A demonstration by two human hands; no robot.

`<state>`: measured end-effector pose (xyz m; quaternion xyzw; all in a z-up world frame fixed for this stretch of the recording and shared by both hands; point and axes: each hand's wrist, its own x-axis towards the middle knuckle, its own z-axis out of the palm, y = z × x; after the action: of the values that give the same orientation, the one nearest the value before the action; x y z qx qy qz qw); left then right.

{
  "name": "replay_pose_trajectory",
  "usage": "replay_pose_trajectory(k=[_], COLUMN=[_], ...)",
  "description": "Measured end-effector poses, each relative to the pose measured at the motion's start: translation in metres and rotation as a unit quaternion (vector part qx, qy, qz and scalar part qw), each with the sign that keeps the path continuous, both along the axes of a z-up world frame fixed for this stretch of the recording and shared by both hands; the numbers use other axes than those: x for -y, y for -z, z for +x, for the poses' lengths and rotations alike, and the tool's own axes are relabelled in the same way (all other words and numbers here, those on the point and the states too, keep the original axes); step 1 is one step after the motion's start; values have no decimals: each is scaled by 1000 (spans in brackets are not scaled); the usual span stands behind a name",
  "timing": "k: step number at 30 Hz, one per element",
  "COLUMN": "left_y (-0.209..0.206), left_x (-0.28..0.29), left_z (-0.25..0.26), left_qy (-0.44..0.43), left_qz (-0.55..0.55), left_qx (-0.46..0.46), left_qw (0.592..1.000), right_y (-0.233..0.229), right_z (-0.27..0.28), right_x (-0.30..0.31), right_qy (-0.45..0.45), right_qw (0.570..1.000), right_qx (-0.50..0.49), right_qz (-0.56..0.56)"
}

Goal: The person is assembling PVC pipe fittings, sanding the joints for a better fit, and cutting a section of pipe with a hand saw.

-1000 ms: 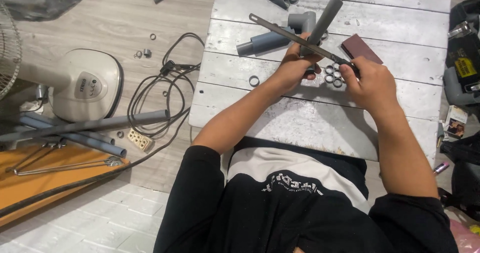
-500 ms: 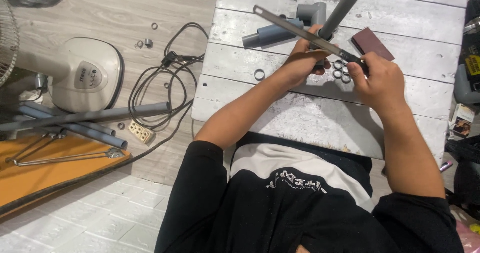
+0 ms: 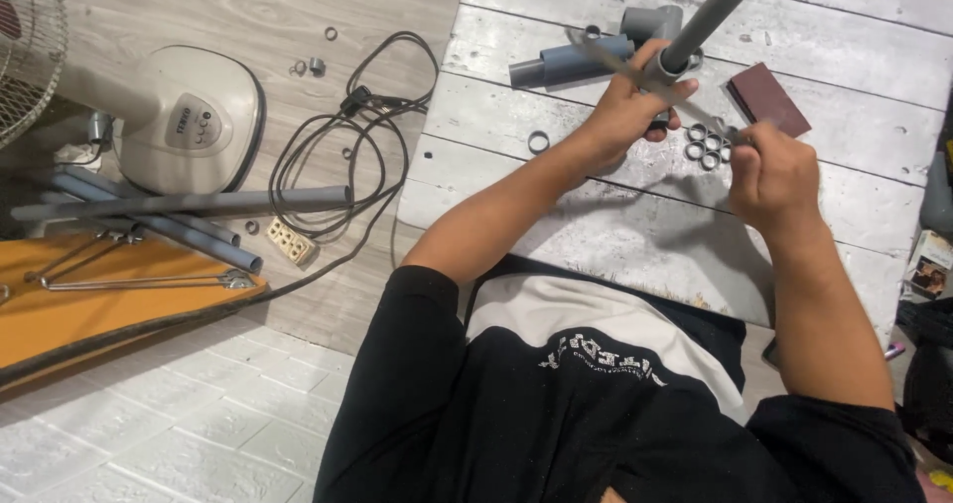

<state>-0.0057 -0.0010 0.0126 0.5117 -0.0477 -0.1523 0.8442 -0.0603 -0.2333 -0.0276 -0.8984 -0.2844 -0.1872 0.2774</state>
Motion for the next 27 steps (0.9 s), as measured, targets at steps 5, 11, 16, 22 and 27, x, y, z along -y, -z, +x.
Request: replay_pose_trajectory(k=[5,11,16,22,27], left_y=[-10,-11,-6,-8,-7], left_x=[1,-1,-2,-3,-3], left_z=[1,-2,4,5,4], left_qy=[4,23,19,24,18], left_qz=[70,24,65,89,98], left_qx=[-71,-22,-54,-50,-39], left_qw=[995,999,996,994,994], right_y=[10,3,4,-7,-7], right_z=[6,-2,2,-1,-1], right_x=[0,-10,-14,-17,-13], right_qy=[191,157,234,225,214], right_qw=[967,970,941,941,947], right_qx=[-7,92,-22,-54,-63], right_qz=[-170,-163,-242,-248,-233])
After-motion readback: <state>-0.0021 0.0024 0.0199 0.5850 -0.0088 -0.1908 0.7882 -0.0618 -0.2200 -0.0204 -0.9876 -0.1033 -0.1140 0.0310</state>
